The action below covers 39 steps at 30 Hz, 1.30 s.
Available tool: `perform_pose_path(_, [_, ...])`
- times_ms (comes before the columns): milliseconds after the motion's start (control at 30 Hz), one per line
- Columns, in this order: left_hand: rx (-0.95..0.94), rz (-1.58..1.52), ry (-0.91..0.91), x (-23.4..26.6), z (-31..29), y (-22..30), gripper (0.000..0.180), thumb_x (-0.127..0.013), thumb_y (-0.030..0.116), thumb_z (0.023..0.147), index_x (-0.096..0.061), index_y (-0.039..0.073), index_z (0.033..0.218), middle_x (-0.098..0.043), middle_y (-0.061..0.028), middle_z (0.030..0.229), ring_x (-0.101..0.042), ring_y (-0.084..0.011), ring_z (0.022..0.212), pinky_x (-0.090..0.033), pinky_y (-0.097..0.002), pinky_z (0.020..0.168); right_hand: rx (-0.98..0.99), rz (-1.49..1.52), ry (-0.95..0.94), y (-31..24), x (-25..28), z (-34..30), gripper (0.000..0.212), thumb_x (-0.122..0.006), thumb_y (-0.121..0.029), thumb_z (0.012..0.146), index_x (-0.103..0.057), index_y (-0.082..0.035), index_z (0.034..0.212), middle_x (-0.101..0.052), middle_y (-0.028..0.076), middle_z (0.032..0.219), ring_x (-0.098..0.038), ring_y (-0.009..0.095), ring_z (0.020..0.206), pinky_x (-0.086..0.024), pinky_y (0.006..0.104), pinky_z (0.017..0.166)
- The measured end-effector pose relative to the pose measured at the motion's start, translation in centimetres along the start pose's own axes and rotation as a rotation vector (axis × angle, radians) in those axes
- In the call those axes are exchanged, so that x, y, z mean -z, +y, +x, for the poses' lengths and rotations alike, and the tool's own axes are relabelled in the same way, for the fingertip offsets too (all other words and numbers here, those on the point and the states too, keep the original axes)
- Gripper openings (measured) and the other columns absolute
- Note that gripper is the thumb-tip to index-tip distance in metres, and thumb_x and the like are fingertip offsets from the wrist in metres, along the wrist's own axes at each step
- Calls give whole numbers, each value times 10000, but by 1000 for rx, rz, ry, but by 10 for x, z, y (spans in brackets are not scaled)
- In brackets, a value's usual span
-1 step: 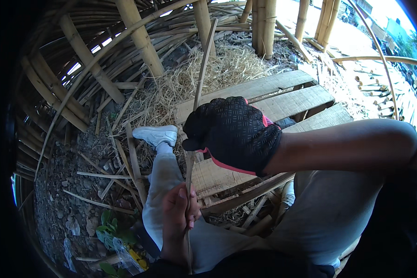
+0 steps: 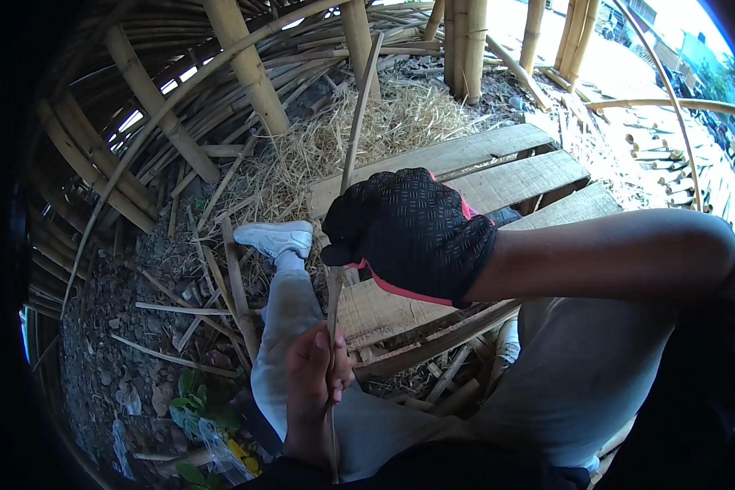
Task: The person sits on a low platform and uses a knife to shave and smooth a thin bamboo stick. They hold the stick with one hand and repeatedly scrape the blade along its length to remove splinters and refine the surface.
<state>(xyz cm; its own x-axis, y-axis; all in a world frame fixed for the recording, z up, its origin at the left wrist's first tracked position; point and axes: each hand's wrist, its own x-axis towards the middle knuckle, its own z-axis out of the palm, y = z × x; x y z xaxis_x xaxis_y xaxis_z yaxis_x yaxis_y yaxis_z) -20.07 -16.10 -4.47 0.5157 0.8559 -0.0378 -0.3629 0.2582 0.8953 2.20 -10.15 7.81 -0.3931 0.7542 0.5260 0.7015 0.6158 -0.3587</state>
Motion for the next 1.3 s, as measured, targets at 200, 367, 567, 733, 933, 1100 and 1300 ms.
perform_pose_path(200, [10, 10, -39, -2, 7, 1, 372, -427, 367, 1091, -552, 32, 991, -457, 3, 539, -389, -55, 400, -347, -216, 393, 146, -752, -150, -28, 19, -11, 53, -695, -217, 822, -714, -168, 824, -643, 45, 750, -650, 244, 678, -475, 390, 560])
perform_pose_path(367, [-6, -26, -54, -2, -1, 2, 368, -411, 361, 1096, -548, 33, 1002, -455, 9, 538, -382, -47, 403, -344, -213, 393, 157, -741, -202, -34, 24, -12, 73, -673, -241, 820, -698, -173, 832, -617, 22, 707, -641, 232, 639, -463, 388, 524])
perform_pose_path(567, [-27, 10, -49, -3, 0, 1, 369, -405, 363, 1098, -543, 31, 1013, -454, 13, 543, -370, -42, 401, -332, -208, 401, 38, -457, -171, -19, 17, -17, 123, -685, -256, 816, -711, -137, 834, -658, 75, 729, -669, 270, 641, -523, 425, 555])
perform_pose_path(733, [-39, 35, -24, -3, 0, 0, 370, -398, 363, 1099, -540, 34, 1010, -444, 18, 543, -358, -39, 402, -327, -205, 403, 100, -518, -157, -16, 17, -14, 152, -691, -289, 818, -748, -153, 852, -705, 59, 773, -688, 259, 675, -539, 412, 573])
perform_pose_path(933, [-54, 29, -23, -4, 1, 2, 374, -407, 386, 1093, -526, 43, 1005, -438, 21, 538, -355, -36, 400, -321, -204, 402, 142, -547, -198, -15, 18, -9, 176, -684, -312, 829, -767, -175, 902, -730, 19, 821, -700, 242, 700, -548, 395, 588])
perform_pose_path(1100, [-61, 41, -9, -2, 3, 0, 377, -416, 403, 1089, -521, 51, 1000, -432, 25, 530, -364, -37, 391, -318, -210, 399, 115, -522, -240, -6, 19, -3, 183, -679, -311, 832, -772, -195, 940, -741, 6, 865, -710, 220, 704, -552, 384, 585])
perform_pose_path(1300, [-67, 23, -37, -5, 0, 4, 375, -418, 401, 1088, -525, 55, 993, -433, 24, 528, -366, -36, 390, -326, -211, 403, 261, -535, -446, -13, 36, 11, 104, -677, -249, 769, -704, -151, 794, -688, 46, 710, -706, 252, 662, -523, 390, 545])
